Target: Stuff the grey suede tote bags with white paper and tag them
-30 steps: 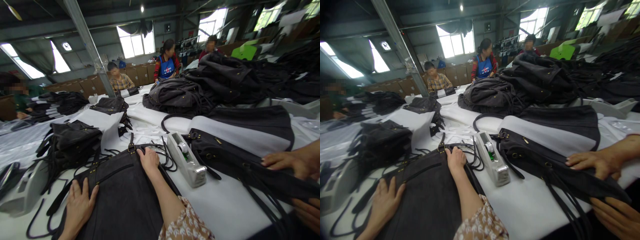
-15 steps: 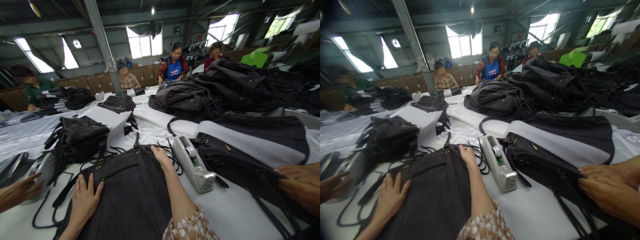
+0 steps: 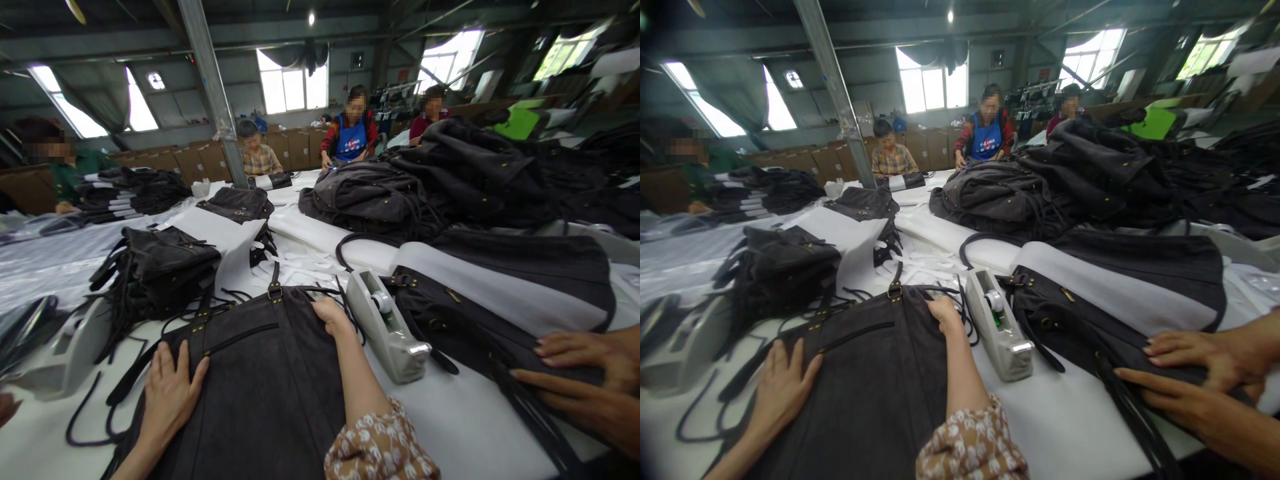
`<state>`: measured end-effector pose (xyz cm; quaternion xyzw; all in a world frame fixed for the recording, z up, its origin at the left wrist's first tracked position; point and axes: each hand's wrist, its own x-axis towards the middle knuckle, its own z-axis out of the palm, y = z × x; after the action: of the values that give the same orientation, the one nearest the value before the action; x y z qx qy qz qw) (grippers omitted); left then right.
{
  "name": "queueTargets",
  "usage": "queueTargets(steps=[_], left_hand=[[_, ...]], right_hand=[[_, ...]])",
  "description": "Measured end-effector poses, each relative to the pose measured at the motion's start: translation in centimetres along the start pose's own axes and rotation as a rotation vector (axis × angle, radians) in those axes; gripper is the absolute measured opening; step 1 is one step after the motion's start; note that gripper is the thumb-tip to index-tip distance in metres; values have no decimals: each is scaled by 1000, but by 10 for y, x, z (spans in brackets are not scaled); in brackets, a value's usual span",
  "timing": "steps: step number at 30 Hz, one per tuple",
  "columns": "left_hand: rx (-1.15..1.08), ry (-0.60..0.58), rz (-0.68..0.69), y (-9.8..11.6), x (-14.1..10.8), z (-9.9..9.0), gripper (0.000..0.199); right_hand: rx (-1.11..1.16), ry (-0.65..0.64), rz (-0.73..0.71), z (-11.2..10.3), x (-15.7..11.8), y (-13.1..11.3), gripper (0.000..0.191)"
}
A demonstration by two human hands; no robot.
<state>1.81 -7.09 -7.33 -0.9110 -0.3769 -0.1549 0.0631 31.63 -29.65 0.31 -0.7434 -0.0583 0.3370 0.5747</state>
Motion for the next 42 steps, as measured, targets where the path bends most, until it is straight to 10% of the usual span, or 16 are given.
queueTargets(steps=[42], left_hand=[[10,-16,-11,2,0,-4,70]], right_hand=[[111,137,-132,13,13,2,23]])
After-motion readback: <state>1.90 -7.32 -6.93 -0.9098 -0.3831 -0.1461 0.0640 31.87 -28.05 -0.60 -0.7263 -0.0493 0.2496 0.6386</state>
